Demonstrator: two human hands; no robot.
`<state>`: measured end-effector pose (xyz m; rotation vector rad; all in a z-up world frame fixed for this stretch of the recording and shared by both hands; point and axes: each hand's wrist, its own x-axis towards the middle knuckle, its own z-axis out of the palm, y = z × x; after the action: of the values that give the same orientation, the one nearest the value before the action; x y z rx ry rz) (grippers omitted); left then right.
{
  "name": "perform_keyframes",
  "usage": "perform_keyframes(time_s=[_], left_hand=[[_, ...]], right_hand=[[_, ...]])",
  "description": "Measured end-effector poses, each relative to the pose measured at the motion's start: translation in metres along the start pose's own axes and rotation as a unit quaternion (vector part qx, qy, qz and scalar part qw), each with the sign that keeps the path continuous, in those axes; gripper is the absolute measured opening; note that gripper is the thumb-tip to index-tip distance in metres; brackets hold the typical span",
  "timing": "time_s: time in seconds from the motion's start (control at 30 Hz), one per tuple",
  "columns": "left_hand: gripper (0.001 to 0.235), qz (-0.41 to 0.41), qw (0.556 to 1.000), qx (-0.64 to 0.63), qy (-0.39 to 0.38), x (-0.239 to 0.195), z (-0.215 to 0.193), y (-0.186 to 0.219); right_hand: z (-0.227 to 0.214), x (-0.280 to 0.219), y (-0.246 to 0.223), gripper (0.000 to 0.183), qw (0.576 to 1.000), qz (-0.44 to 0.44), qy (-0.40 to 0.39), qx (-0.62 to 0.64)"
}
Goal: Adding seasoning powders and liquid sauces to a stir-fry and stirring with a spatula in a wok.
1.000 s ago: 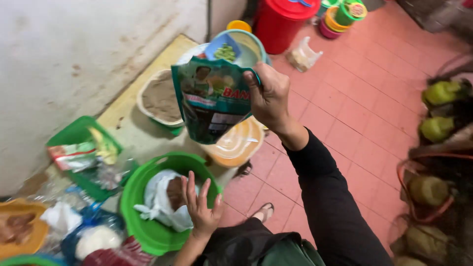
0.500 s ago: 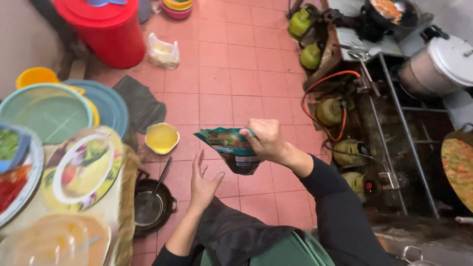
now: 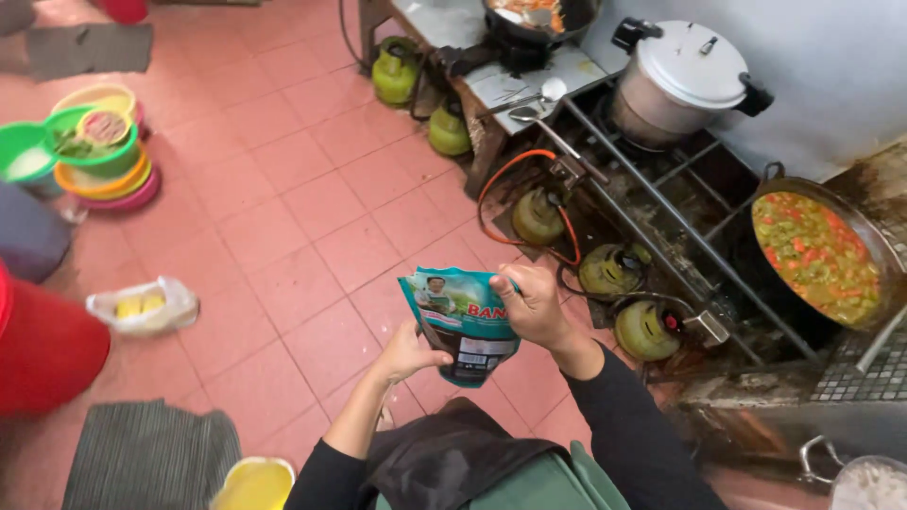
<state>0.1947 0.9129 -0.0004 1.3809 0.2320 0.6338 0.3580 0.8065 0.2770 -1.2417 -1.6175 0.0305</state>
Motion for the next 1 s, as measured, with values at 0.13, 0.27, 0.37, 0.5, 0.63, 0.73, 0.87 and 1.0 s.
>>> perform_keyframes(time_s=[0.13, 0.27, 0.37, 0.5, 0.63, 0.73, 0.87, 1.0], left_hand=[[0.082, 0.004, 0.993, -0.082, -0.087, 0.134, -0.003, 0.028], [0.083, 0.009, 0.975, -0.16, -0.156, 0.269, -0.003, 0.015], [0.084, 0.008, 0.97, -0.183, -0.163, 0.366, 0.001, -0.01], [0.082, -0.012, 0.974, -0.173, -0.144, 0.487, -0.003, -0.079], [0.074, -0.031, 0.969, -0.209, -0.126, 0.585, -0.003, -0.074], [0.069, -0.046, 0.973, -0.19, -0.12, 0.658, -0.016, -0.083], [0.063, -0.081, 0.98, -0.112, -0.144, 0.759, -0.041, -0.091], [0.076, -0.096, 0.956, -0.196, -0.195, 0.853, -0.076, -0.143]], right_hand=[[-0.029, 0.051, 0.082, 0.045, 0.994, 0.074, 0.074, -0.033], [-0.063, 0.095, 0.185, 0.046, 0.984, 0.116, 0.115, -0.067], [-0.088, 0.14, 0.259, 0.047, 0.976, 0.149, 0.13, -0.095], [-0.127, 0.212, 0.358, 0.047, 0.97, 0.185, 0.141, -0.072], [-0.158, 0.257, 0.466, 0.05, 0.962, 0.221, 0.132, -0.085], [-0.172, 0.291, 0.533, 0.05, 0.953, 0.246, 0.149, -0.098], [-0.175, 0.339, 0.605, 0.051, 0.933, 0.281, 0.184, -0.129], [-0.177, 0.38, 0.7, 0.052, 0.91, 0.314, 0.226, -0.151]])
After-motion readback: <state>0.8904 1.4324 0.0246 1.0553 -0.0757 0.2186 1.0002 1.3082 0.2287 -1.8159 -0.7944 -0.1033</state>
